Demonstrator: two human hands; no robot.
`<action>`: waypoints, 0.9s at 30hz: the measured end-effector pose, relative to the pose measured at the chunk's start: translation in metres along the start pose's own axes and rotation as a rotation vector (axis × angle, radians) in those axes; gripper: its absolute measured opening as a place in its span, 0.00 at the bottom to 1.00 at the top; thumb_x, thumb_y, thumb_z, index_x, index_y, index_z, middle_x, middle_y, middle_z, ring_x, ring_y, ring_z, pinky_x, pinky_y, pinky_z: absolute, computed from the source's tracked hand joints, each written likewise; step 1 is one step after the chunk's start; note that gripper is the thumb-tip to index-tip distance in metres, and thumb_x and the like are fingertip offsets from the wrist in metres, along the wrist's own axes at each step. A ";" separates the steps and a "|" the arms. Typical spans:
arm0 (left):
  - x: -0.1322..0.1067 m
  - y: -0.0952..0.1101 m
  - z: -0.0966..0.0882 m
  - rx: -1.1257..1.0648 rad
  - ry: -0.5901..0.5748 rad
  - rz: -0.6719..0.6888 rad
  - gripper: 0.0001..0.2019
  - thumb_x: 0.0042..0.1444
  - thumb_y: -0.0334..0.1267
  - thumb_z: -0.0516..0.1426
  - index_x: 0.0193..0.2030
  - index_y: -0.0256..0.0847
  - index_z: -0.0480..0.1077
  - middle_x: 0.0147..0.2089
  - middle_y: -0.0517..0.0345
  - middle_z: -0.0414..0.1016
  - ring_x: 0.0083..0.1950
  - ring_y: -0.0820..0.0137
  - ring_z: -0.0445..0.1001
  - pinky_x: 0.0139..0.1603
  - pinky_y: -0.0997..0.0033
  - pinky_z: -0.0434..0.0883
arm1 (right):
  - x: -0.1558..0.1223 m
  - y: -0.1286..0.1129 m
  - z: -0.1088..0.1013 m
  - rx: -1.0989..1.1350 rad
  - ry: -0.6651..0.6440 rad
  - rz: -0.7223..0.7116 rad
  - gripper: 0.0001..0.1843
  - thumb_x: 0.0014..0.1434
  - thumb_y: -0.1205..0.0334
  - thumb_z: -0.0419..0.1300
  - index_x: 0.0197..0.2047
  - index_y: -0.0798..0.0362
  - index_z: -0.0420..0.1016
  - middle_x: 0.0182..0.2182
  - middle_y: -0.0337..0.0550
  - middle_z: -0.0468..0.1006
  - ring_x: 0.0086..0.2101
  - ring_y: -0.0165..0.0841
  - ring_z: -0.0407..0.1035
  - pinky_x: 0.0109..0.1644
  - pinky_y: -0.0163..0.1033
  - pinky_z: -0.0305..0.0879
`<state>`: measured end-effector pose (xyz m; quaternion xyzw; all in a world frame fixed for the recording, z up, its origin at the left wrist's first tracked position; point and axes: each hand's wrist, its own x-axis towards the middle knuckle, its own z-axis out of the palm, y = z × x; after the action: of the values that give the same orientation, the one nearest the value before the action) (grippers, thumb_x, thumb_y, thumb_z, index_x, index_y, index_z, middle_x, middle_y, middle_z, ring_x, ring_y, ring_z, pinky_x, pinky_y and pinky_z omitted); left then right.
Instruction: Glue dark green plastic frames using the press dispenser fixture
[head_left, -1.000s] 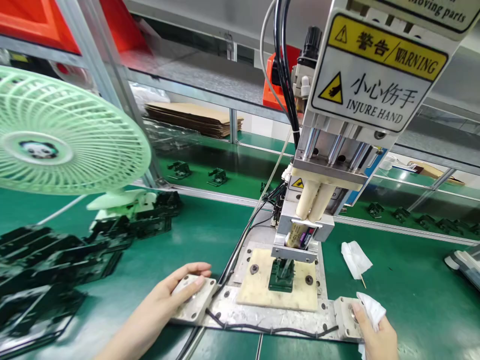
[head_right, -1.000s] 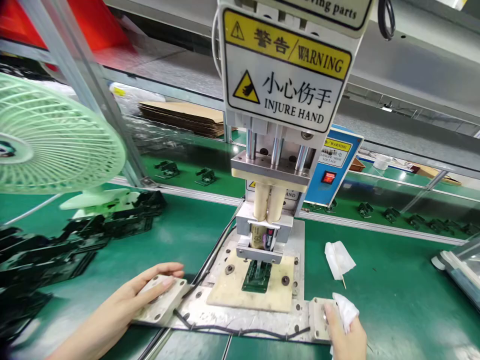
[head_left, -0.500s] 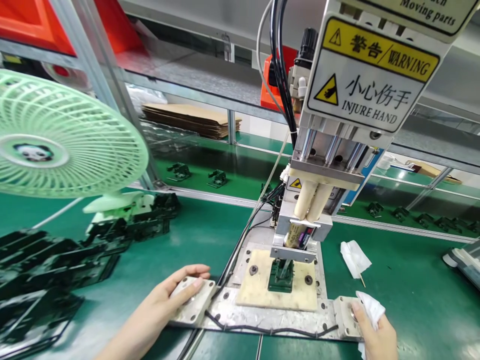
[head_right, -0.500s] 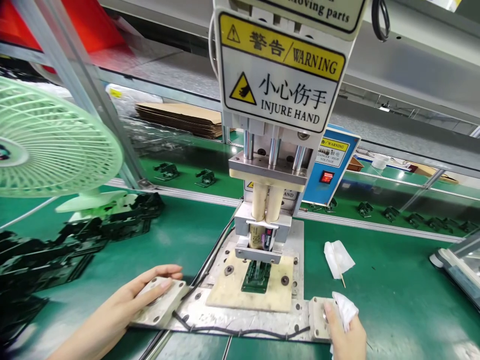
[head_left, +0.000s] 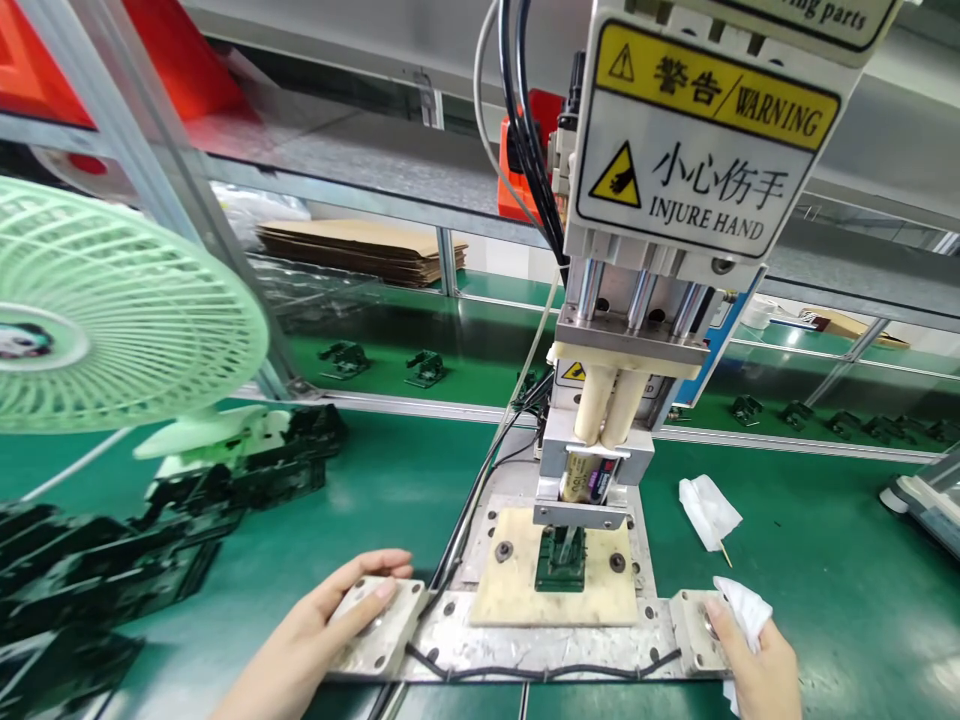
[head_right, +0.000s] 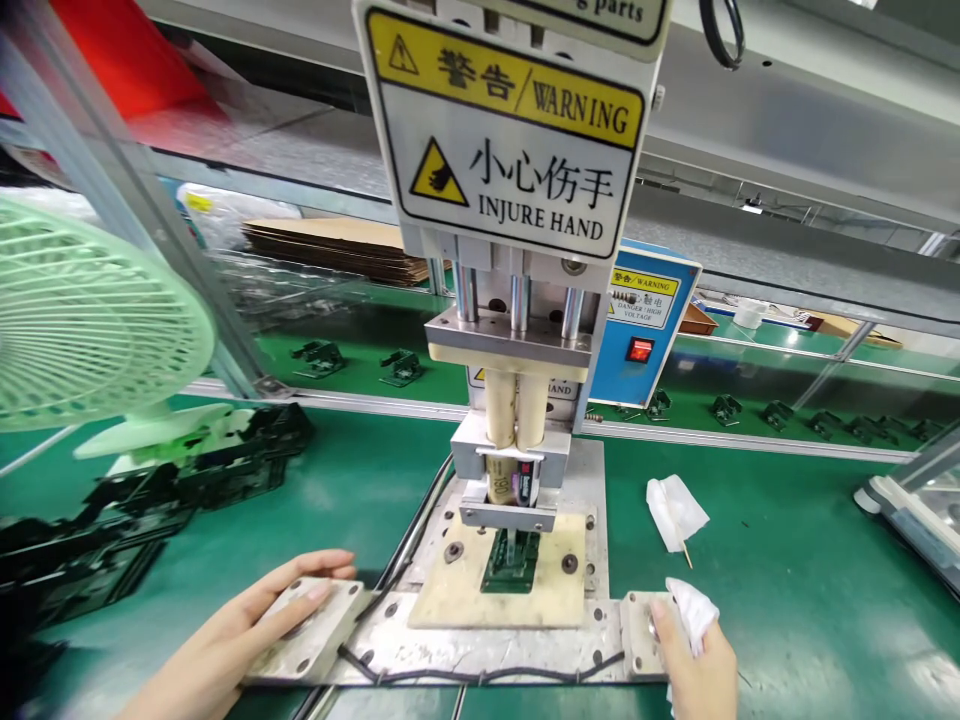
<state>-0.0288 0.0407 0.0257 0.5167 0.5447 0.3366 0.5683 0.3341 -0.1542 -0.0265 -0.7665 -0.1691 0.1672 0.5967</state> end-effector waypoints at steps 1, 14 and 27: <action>0.001 -0.001 -0.001 0.002 -0.004 -0.005 0.31 0.40 0.62 0.66 0.47 0.43 0.74 0.49 0.51 0.78 0.42 0.60 0.77 0.35 0.74 0.75 | 0.000 -0.001 0.000 -0.002 0.000 0.001 0.39 0.45 0.33 0.66 0.48 0.58 0.76 0.42 0.47 0.79 0.44 0.47 0.71 0.44 0.39 0.68; -0.005 0.007 0.004 -0.017 0.020 -0.004 0.29 0.37 0.60 0.68 0.43 0.45 0.76 0.45 0.56 0.80 0.39 0.59 0.77 0.33 0.74 0.74 | 0.000 -0.001 0.000 -0.011 0.008 0.023 0.39 0.44 0.32 0.67 0.48 0.58 0.76 0.40 0.47 0.80 0.43 0.48 0.71 0.42 0.41 0.68; -0.005 0.008 0.003 -0.002 -0.003 -0.009 0.32 0.37 0.62 0.68 0.46 0.43 0.74 0.47 0.52 0.79 0.38 0.61 0.77 0.30 0.75 0.73 | 0.000 0.000 -0.001 0.020 0.000 0.015 0.40 0.44 0.34 0.68 0.48 0.59 0.76 0.39 0.47 0.80 0.43 0.48 0.72 0.39 0.39 0.70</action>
<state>-0.0256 0.0376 0.0338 0.5139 0.5460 0.3339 0.5712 0.3339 -0.1549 -0.0266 -0.7616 -0.1617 0.1736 0.6031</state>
